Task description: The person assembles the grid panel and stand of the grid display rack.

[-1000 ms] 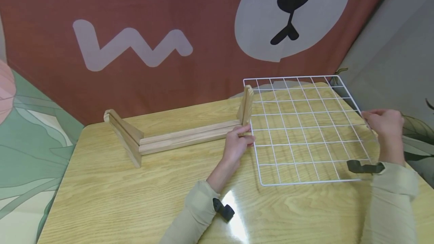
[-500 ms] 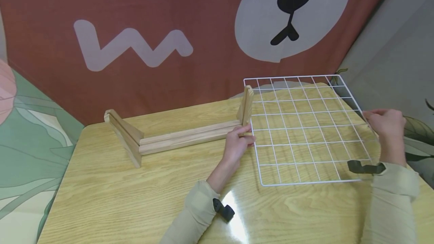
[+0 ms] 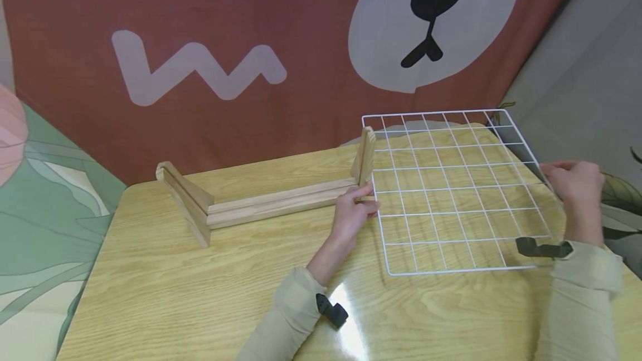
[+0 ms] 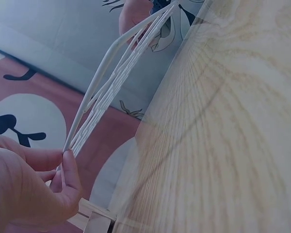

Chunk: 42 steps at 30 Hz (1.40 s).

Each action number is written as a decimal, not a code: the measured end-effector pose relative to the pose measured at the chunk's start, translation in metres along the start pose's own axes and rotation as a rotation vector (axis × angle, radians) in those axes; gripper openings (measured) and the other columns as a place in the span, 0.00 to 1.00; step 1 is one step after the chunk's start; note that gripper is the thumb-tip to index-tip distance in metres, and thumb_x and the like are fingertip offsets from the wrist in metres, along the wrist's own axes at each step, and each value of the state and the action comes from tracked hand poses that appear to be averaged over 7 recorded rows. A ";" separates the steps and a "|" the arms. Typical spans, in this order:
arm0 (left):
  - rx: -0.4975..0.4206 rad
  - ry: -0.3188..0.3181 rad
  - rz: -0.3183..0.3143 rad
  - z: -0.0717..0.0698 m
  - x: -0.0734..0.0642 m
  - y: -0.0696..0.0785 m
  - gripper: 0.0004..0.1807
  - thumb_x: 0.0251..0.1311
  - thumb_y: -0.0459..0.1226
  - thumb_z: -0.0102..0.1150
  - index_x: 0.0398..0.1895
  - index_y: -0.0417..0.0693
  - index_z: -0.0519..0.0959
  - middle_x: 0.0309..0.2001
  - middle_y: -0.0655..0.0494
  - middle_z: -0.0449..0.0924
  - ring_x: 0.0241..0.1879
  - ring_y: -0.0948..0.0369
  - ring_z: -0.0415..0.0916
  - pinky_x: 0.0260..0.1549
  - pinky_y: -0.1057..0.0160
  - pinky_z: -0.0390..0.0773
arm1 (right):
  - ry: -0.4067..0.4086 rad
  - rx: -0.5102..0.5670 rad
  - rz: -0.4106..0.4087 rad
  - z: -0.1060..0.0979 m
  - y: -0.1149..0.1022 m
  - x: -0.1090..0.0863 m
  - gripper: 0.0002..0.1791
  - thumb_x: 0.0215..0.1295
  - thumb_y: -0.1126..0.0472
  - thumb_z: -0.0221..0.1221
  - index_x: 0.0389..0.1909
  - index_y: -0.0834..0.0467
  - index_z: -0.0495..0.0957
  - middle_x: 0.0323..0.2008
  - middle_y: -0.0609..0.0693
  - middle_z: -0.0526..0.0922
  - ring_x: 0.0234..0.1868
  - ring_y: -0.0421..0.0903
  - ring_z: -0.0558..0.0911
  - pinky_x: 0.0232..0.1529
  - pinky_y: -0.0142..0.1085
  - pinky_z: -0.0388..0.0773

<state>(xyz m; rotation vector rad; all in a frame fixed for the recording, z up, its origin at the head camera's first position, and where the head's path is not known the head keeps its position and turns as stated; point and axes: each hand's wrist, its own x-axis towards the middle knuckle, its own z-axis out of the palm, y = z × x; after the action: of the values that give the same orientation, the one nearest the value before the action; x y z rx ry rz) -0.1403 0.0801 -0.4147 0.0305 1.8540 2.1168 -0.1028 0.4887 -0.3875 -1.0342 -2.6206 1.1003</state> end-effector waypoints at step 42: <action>-0.015 0.020 -0.004 0.002 0.001 0.004 0.25 0.60 0.19 0.61 0.63 0.30 0.77 0.50 0.48 0.79 0.37 0.63 0.79 0.43 0.62 0.86 | 0.092 0.003 0.036 0.008 -0.005 -0.004 0.34 0.78 0.50 0.47 0.68 0.76 0.68 0.69 0.74 0.64 0.74 0.71 0.55 0.69 0.63 0.59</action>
<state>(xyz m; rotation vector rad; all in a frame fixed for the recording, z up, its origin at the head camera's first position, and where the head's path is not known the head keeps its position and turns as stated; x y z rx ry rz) -0.1413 0.0814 -0.4108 0.0019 1.8477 2.1357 -0.1052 0.4790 -0.3896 -1.1079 -2.5383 1.0373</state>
